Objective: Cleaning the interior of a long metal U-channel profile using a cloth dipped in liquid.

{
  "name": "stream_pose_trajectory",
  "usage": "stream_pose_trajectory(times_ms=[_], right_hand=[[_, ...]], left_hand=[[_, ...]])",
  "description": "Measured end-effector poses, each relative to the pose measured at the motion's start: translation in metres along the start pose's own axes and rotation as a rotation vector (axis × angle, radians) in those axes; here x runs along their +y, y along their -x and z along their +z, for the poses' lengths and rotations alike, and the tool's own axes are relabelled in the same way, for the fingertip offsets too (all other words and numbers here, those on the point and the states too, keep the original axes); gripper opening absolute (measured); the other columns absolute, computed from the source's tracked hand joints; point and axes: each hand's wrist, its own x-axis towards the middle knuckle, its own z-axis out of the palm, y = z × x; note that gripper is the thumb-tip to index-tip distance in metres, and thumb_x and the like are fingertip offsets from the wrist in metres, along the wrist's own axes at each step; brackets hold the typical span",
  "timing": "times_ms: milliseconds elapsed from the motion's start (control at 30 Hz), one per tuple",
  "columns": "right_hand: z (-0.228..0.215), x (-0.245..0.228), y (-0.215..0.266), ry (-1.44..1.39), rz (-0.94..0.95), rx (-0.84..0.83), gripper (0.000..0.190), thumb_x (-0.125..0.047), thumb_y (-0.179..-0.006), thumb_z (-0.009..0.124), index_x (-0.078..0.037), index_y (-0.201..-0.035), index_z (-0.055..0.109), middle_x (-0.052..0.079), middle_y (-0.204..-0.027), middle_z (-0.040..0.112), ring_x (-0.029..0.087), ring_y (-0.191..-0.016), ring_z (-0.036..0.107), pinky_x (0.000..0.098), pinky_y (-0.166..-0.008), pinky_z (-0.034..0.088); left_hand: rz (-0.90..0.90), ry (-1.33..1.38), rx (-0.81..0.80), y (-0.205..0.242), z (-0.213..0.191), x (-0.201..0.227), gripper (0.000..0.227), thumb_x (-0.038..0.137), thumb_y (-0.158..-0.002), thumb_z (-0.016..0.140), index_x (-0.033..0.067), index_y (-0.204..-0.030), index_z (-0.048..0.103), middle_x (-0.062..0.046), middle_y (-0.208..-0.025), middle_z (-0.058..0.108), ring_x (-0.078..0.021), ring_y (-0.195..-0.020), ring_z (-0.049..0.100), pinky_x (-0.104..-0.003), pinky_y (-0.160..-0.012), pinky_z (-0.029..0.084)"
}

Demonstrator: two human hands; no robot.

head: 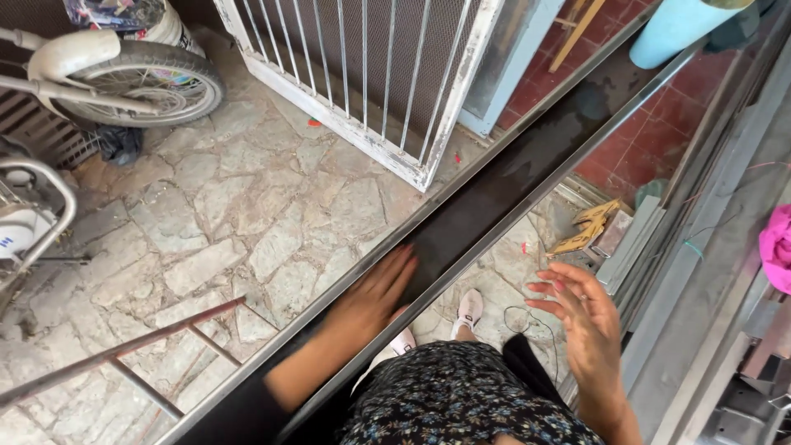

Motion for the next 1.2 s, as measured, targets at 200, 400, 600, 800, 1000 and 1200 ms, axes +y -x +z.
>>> stream_pose_trajectory(times_ms=[200, 400, 600, 800, 1000, 1200], right_hand=[[0.008, -0.036, 0.012, 0.111, 0.236, 0.238, 0.035, -0.013, -0.102, 0.049, 0.006, -0.130, 0.058, 0.024, -0.123, 0.065, 0.038, -0.106, 0.068, 0.0463, -0.089, 0.059], [-0.004, -0.007, -0.018, 0.055, 0.114, 0.014, 0.042, -0.019, -0.093, 0.059, 0.006, -0.128, 0.060, 0.024, -0.123, 0.067, 0.038, -0.101, 0.072, 0.0475, -0.084, 0.063], [-0.036, -0.009, -0.033, 0.061, 0.074, 0.048, 0.038, -0.010, -0.095, 0.057, 0.005, -0.130, 0.061, 0.024, -0.123, 0.067, 0.038, -0.101, 0.073, 0.0479, -0.084, 0.065], [-0.049, -0.014, -0.027, 0.085, 0.216, 0.206, 0.038, -0.012, -0.095, 0.057, 0.005, -0.129, 0.062, 0.026, -0.124, 0.067, 0.041, -0.105, 0.072, 0.0514, -0.088, 0.062], [-0.053, -0.004, -0.053, 0.050, 0.157, 0.034, 0.042, -0.014, -0.092, 0.061, 0.005, -0.130, 0.061, 0.025, -0.124, 0.069, 0.039, -0.102, 0.073, 0.0492, -0.086, 0.064], [-0.077, 0.003, -0.062, 0.099, 0.100, 0.059, 0.037, -0.009, -0.096, 0.058, 0.004, -0.130, 0.061, 0.024, -0.125, 0.067, 0.036, -0.101, 0.073, 0.0457, -0.087, 0.064]], left_hand=[[-0.028, 0.139, -0.099, -0.017, 0.008, -0.010, 0.075, 0.024, -0.106, 0.048, 0.0064, -0.164, 0.003, -0.016, -0.172, 0.001, -0.0314, -0.159, 0.008, -0.040, -0.128, 0.012], [0.134, -0.080, 0.073, -0.182, 0.053, -0.020, 0.081, 0.005, -0.095, 0.047, 0.0037, -0.165, 0.008, -0.015, -0.173, 0.001, -0.0288, -0.161, 0.001, -0.040, -0.130, 0.008], [0.132, -0.013, 0.058, -0.053, 0.006, -0.010, 0.094, -0.007, -0.076, 0.043, 0.0031, -0.165, 0.013, -0.018, -0.173, 0.011, -0.0308, -0.160, 0.011, -0.042, -0.129, 0.011], [0.128, 0.254, 0.053, -0.157, 0.031, -0.021, 0.072, 0.018, -0.101, 0.042, 0.0052, -0.164, 0.010, -0.017, -0.173, 0.005, -0.0345, -0.160, 0.003, -0.045, -0.130, 0.010], [0.045, -0.021, -0.091, -0.247, 0.032, -0.009, 0.094, -0.012, -0.083, 0.043, 0.0070, -0.165, -0.001, -0.012, -0.173, -0.008, -0.0266, -0.160, -0.007, -0.041, -0.129, 0.008], [0.008, -0.018, -0.018, -0.063, -0.003, -0.003, 0.079, 0.019, -0.096, 0.046, 0.0056, -0.165, 0.010, -0.014, -0.173, 0.008, -0.0281, -0.156, 0.017, -0.038, -0.126, 0.017]])
